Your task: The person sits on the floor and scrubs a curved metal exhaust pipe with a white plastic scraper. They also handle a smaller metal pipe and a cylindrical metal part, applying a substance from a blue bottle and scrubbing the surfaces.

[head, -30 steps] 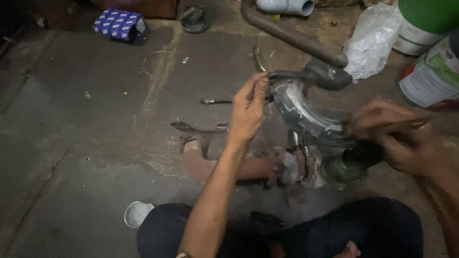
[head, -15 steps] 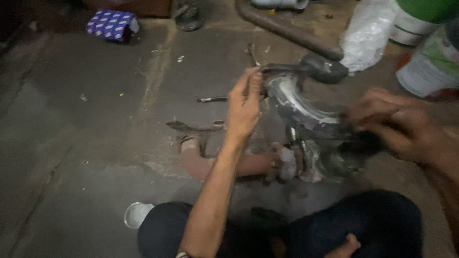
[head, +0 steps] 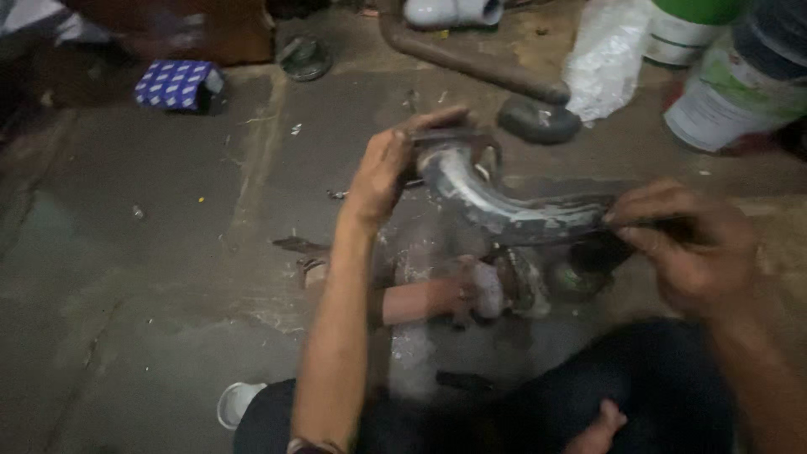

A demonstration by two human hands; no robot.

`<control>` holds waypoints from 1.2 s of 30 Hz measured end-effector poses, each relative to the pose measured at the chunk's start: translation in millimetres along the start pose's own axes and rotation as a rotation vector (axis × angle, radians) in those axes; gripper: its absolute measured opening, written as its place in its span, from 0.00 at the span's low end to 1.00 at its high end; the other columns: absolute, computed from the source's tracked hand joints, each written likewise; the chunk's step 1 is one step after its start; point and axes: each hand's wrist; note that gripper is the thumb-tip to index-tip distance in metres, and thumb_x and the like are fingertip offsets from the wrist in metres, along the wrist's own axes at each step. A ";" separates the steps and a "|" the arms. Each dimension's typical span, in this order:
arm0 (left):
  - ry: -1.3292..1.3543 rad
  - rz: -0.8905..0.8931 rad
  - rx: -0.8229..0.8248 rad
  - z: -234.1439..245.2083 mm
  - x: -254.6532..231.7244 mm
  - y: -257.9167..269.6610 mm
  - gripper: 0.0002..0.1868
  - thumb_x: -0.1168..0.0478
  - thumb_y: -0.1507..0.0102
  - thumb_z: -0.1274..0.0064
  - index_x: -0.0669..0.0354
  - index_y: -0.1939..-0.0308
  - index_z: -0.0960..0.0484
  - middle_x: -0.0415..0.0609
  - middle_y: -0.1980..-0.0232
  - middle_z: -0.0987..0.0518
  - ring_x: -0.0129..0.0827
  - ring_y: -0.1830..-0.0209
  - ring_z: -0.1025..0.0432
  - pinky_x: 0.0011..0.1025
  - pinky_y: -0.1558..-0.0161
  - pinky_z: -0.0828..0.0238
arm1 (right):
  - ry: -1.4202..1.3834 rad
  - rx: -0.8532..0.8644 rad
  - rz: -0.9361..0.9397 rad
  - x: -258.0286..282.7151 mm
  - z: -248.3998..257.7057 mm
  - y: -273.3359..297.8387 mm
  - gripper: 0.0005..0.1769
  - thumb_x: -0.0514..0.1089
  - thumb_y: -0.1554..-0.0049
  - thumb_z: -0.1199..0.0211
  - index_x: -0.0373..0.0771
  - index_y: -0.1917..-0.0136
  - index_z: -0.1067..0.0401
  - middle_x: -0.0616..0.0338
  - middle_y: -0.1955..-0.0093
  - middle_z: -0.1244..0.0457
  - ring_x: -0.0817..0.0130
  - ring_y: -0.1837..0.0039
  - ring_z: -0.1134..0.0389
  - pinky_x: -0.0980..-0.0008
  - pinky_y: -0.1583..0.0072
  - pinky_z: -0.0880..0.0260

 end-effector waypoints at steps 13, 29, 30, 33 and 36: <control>-0.172 0.226 0.087 -49.7 -47.1 12.4 0.21 0.47 0.39 0.36 0.54 0.47 0.14 0.46 0.45 0.16 0.32 0.46 0.24 0.28 0.48 0.26 | -0.160 -0.823 -0.435 43.7 -87.1 59.9 0.06 0.36 0.33 0.37 0.31 0.46 0.31 0.53 0.57 0.32 0.73 0.61 0.29 0.75 0.62 0.26; -0.201 0.166 0.005 -75.3 -54.0 40.5 0.18 0.52 0.38 0.38 0.58 0.49 0.13 0.48 0.46 0.15 0.32 0.47 0.22 0.28 0.47 0.25 | -0.215 -0.749 -0.592 87.7 -81.9 83.8 0.07 0.40 0.33 0.40 0.32 0.50 0.28 0.59 0.65 0.32 0.77 0.68 0.32 0.78 0.69 0.35; -0.206 0.178 0.010 -76.4 -53.9 37.9 0.18 0.52 0.38 0.39 0.58 0.49 0.13 0.49 0.47 0.15 0.33 0.47 0.22 0.28 0.48 0.26 | -0.057 -0.705 -0.608 92.7 -89.1 83.3 0.07 0.40 0.34 0.41 0.33 0.51 0.28 0.59 0.67 0.32 0.77 0.70 0.31 0.78 0.72 0.35; -0.196 0.155 0.004 -78.1 -55.2 39.9 0.18 0.51 0.39 0.39 0.57 0.50 0.13 0.48 0.46 0.15 0.33 0.45 0.21 0.30 0.43 0.22 | -0.289 -0.639 -0.616 102.5 -94.5 86.6 0.06 0.38 0.38 0.38 0.31 0.54 0.29 0.56 0.69 0.34 0.76 0.71 0.35 0.78 0.71 0.38; -0.207 0.181 -0.015 -76.5 -56.4 49.4 0.20 0.51 0.40 0.39 0.58 0.49 0.13 0.48 0.45 0.16 0.32 0.49 0.23 0.29 0.50 0.27 | -0.296 -0.805 -0.758 90.9 -64.8 83.7 0.08 0.39 0.32 0.40 0.32 0.52 0.28 0.57 0.67 0.36 0.76 0.70 0.38 0.76 0.71 0.42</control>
Point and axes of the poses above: each hand's wrist, its own y-axis away from the middle knuckle, its own z-axis out of the back of the hand, x = y × z
